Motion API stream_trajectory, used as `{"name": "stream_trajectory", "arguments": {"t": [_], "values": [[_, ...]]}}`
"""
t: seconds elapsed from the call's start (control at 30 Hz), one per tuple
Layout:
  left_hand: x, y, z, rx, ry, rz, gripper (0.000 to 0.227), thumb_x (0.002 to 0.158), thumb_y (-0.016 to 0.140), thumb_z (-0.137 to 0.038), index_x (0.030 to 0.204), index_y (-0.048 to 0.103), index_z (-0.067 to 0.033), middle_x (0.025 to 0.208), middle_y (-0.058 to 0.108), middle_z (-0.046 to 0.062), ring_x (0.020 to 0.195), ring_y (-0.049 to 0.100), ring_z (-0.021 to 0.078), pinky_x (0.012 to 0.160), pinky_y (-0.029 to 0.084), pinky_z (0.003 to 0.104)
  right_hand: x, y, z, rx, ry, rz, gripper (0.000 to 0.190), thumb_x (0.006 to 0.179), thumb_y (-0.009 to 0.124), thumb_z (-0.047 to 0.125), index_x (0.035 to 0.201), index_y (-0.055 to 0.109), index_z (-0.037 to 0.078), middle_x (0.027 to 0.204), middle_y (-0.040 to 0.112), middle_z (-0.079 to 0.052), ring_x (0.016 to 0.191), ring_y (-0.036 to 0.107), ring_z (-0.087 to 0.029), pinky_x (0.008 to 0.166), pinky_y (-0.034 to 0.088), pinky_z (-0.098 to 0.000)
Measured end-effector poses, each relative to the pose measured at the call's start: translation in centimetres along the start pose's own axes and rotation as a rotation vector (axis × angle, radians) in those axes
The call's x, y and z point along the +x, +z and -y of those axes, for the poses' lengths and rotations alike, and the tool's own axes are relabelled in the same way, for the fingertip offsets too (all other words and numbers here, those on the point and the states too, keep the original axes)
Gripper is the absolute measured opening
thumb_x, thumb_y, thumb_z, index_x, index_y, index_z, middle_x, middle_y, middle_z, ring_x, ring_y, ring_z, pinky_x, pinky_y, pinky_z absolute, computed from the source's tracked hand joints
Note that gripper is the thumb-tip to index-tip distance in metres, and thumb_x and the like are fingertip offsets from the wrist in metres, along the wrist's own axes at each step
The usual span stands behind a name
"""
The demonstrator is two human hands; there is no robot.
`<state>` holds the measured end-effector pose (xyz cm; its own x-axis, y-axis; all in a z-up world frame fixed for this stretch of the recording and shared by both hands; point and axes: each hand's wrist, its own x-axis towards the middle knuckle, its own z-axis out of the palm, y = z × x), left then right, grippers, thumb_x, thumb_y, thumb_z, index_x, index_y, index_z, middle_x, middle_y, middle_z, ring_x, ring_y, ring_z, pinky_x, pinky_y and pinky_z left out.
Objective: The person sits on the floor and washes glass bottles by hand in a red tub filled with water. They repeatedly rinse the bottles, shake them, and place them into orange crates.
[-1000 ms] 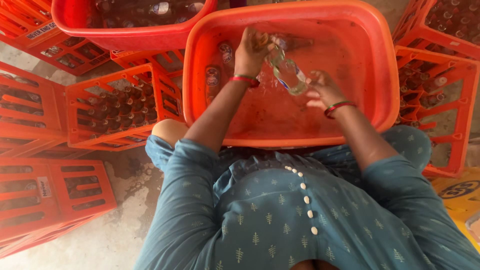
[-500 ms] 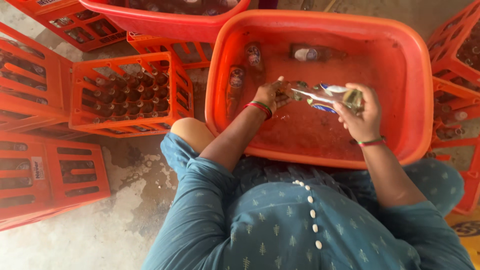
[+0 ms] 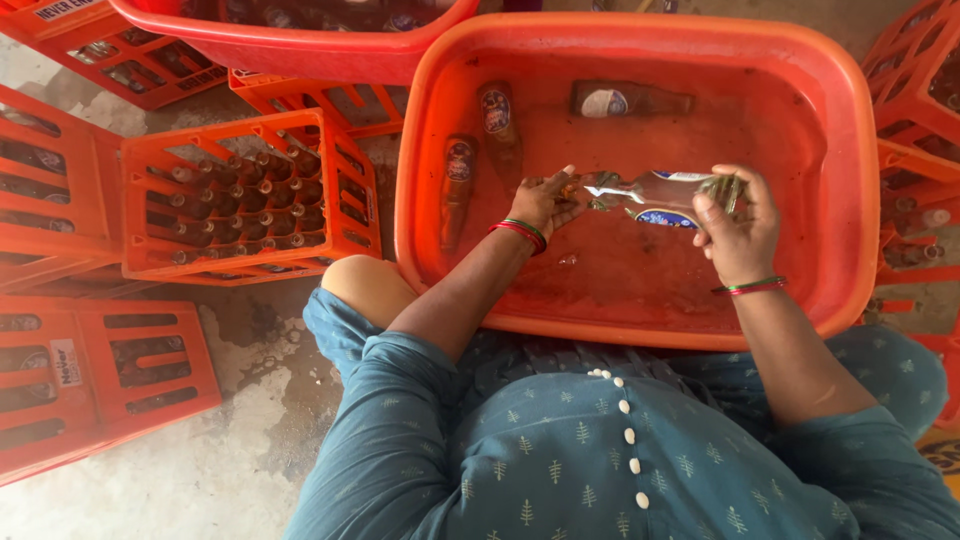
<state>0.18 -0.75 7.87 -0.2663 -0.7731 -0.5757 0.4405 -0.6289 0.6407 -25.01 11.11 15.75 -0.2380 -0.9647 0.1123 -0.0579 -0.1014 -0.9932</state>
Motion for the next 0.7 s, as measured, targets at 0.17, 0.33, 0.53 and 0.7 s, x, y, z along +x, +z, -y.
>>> {"name": "stream_trajectory", "arguments": {"t": [0.17, 0.33, 0.53, 0.7], "values": [[-0.8, 0.4, -0.4, 0.153, -0.020, 0.000, 0.050, 0.088, 0.074, -0.039, 0.114, 0.056, -0.0006, 0.099, 0.062, 0.015, 0.086, 0.069, 0.0251, 0.078, 0.064, 0.038, 1.0, -0.4, -0.4, 0.161, 0.171, -0.066, 0.031, 0.105, 0.069, 0.030, 0.125, 0.057, 0.010, 0.093, 0.064, -0.003, 0.054, 0.052, -0.009, 0.040, 0.034, -0.0211], [-1.4, 0.4, -1.1, 0.158, -0.029, 0.060, 0.044, 0.090, 0.074, -0.043, 0.102, 0.059, -0.0029, 0.089, 0.067, 0.014, 0.085, 0.073, 0.0267, 0.077, 0.062, 0.036, 2.1, -1.0, -1.2, 0.191, 0.377, -0.165, 0.032, 0.106, 0.062, 0.040, 0.116, 0.057, 0.009, 0.088, 0.063, -0.004, 0.051, 0.053, -0.011, 0.038, 0.034, -0.0228], [-1.6, 0.1, -0.9, 0.154, -0.008, 0.099, 0.043, 0.093, 0.072, -0.040, 0.105, 0.065, 0.0006, 0.092, 0.069, 0.013, 0.087, 0.073, 0.0241, 0.078, 0.061, 0.034, 2.3, -0.8, -1.4, 0.166, 0.316, -0.168, 0.034, 0.106, 0.064, 0.041, 0.118, 0.058, 0.009, 0.090, 0.065, -0.004, 0.051, 0.054, -0.011, 0.038, 0.034, -0.0224], [-0.9, 0.0, -0.5, 0.118, -0.059, 0.064, 0.048, 0.097, 0.060, -0.046, 0.110, 0.065, 0.0000, 0.096, 0.069, 0.014, 0.084, 0.071, 0.0228, 0.075, 0.060, 0.034, 1.2, -0.3, -0.4, 0.087, 0.098, -0.099, 0.035, 0.108, 0.068, 0.036, 0.128, 0.058, 0.010, 0.091, 0.061, -0.003, 0.056, 0.055, -0.008, 0.042, 0.037, -0.0202]]}}
